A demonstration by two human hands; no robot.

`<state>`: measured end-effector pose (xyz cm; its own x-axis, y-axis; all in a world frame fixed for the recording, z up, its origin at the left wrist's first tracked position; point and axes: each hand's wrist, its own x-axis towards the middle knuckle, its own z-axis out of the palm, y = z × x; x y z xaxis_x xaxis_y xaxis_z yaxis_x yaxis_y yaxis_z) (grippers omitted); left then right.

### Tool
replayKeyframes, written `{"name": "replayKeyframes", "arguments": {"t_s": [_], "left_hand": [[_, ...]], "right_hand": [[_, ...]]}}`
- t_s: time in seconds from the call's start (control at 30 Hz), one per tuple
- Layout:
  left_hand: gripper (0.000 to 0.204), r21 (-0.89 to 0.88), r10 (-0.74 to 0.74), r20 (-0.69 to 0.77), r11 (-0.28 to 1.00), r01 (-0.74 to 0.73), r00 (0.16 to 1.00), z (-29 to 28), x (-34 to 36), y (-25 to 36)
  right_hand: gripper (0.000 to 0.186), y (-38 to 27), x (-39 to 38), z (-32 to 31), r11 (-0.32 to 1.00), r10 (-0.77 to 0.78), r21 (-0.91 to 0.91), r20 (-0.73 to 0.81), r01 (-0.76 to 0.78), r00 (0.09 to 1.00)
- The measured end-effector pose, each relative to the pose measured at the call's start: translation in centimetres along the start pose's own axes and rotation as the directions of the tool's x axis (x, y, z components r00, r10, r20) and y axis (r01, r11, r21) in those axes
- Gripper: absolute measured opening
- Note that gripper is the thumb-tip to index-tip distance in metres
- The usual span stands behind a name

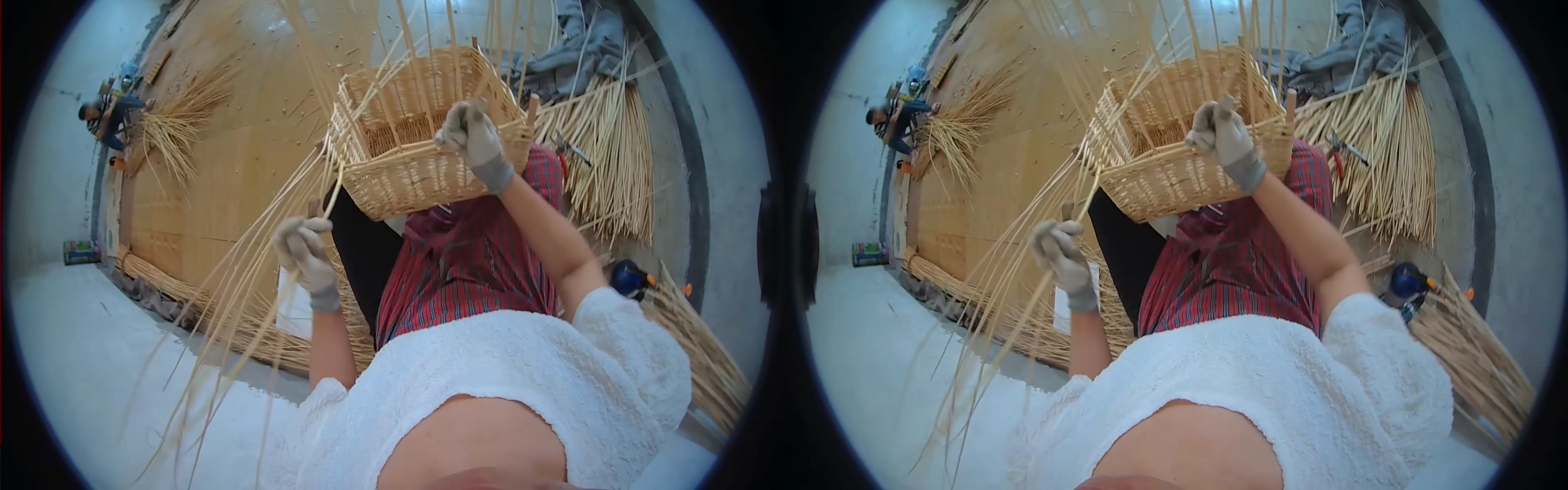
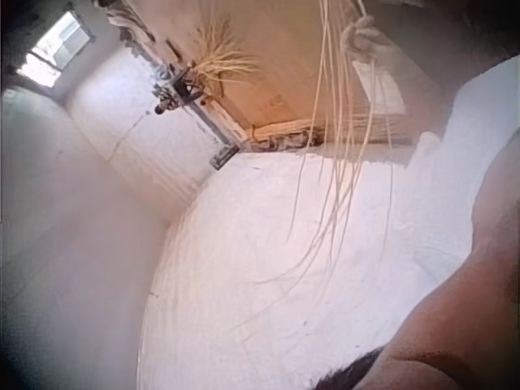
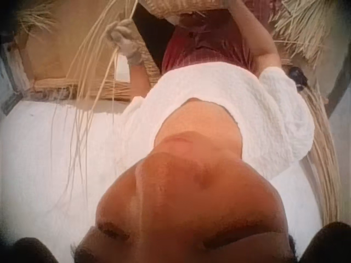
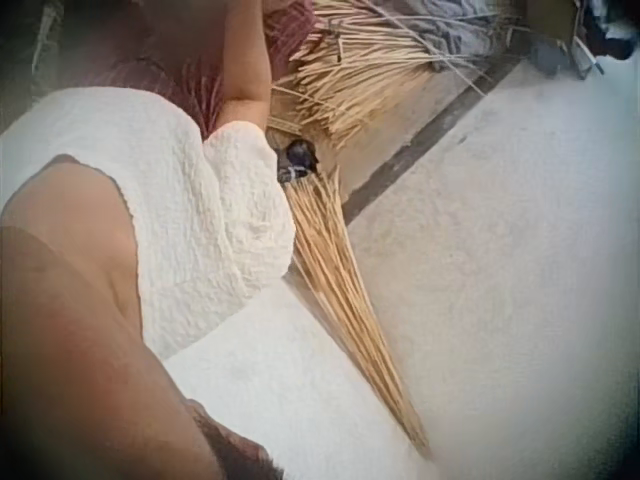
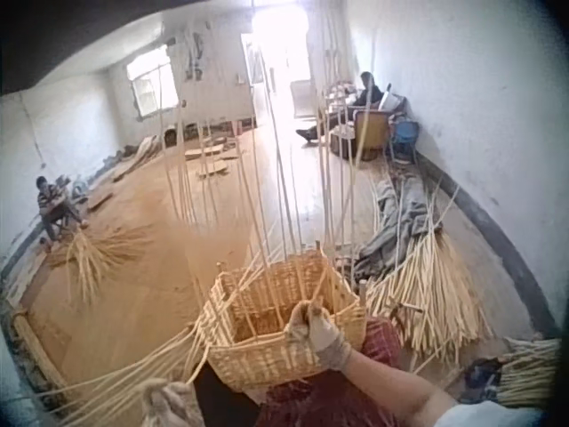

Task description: The person weaves a basket by hand using thin bamboo strips, interlacing them through the vertical ribs of the basket frame. They occasionally use a metal ruler to measure the basket's dimensions.

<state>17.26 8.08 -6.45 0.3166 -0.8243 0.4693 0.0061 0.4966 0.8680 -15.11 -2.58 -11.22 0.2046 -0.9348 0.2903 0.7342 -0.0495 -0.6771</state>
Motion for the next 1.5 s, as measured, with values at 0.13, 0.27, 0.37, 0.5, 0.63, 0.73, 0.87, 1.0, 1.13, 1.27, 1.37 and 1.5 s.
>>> {"name": "replayKeyframes", "arguments": {"t_s": [0.13,0.27,0.37,0.5,0.63,0.73,0.87,1.0,1.13,1.27,1.37,1.5], "left_hand": [[0.028,-0.153,-0.104,-0.236,0.986,0.069,0.966,2.9,-2.7,-1.6],[0.046,0.188,-0.207,-0.083,0.958,0.219,0.975,4.4,0.2,-7.6],[0.070,-0.017,-0.372,-0.110,0.928,0.373,0.922,5.8,2.0,-9.6],[0.081,0.208,-0.450,0.092,0.881,0.425,0.888,4.6,2.9,-12.1],[0.082,0.149,-0.497,0.113,0.865,0.480,0.861,4.6,3.0,-13.6],[0.078,0.169,-0.541,0.093,0.836,0.522,0.836,4.8,2.8,-13.6],[0.070,0.079,-0.570,0.090,0.821,0.565,0.816,4.9,2.9,-13.5],[0.063,-0.052,-0.583,0.049,0.809,0.585,0.811,4.7,3.2,-14.1],[0.057,-0.103,-0.506,-0.096,0.862,0.497,0.857,6.7,3.4,-13.6],[0.045,-0.209,-0.736,0.086,0.646,0.734,0.672,6.5,3.9,-12.0],[0.036,-0.178,-0.831,0.028,0.543,0.820,0.556,6.4,3.5,-11.4],[0.024,-0.299,-0.791,-0.051,0.595,0.746,0.610,5.4,1.9,-13.1]], "right_hand": [[0.028,0.1,-0.3,2.0,0.958,-0.120,-0.278,-0.151,0.074,0.981],[0.015,-0.8,-1.2,1.6,0.604,-0.206,-0.796,-0.186,-0.025,0.961],[0.012,-0.4,-0.7,2.6,0.391,-0.325,-0.920,-0.134,0.004,0.936],[0.011,0.6,-0.8,2.8,0.347,-0.399,-0.938,-0.136,0.012,0.907],[0.012,0.1,-0.7,3.1,0.562,-0.255,-0.823,-0.268,-0.083,0.929],[0.013,0.0,-1.1,4.5,0.668,-0.223,-0.736,-0.342,-0.112,0.913],[0.010,-1.3,-0.8,9.1,0.756,-0.140,-0.654,-0.192,-0.020,0.971],[0.013,-1.1,9.5,12.3,0.332,-0.268,-0.900,0.197,0.282,0.943],[0.054,3.9,19.7,12.5,-0.178,-0.461,-0.918,0.396,0.354,0.794],[0.054,2.1,14.6,10.2,0.319,-0.442,-0.841,0.276,0.437,0.854],[0.046,1.2,5.0,5.1,0.654,-0.361,-0.717,-0.019,0.239,0.932],[0.028,1.3,-1.1,3.8,0.792,-0.397,-0.590,-0.300,0.159,0.867]]}}
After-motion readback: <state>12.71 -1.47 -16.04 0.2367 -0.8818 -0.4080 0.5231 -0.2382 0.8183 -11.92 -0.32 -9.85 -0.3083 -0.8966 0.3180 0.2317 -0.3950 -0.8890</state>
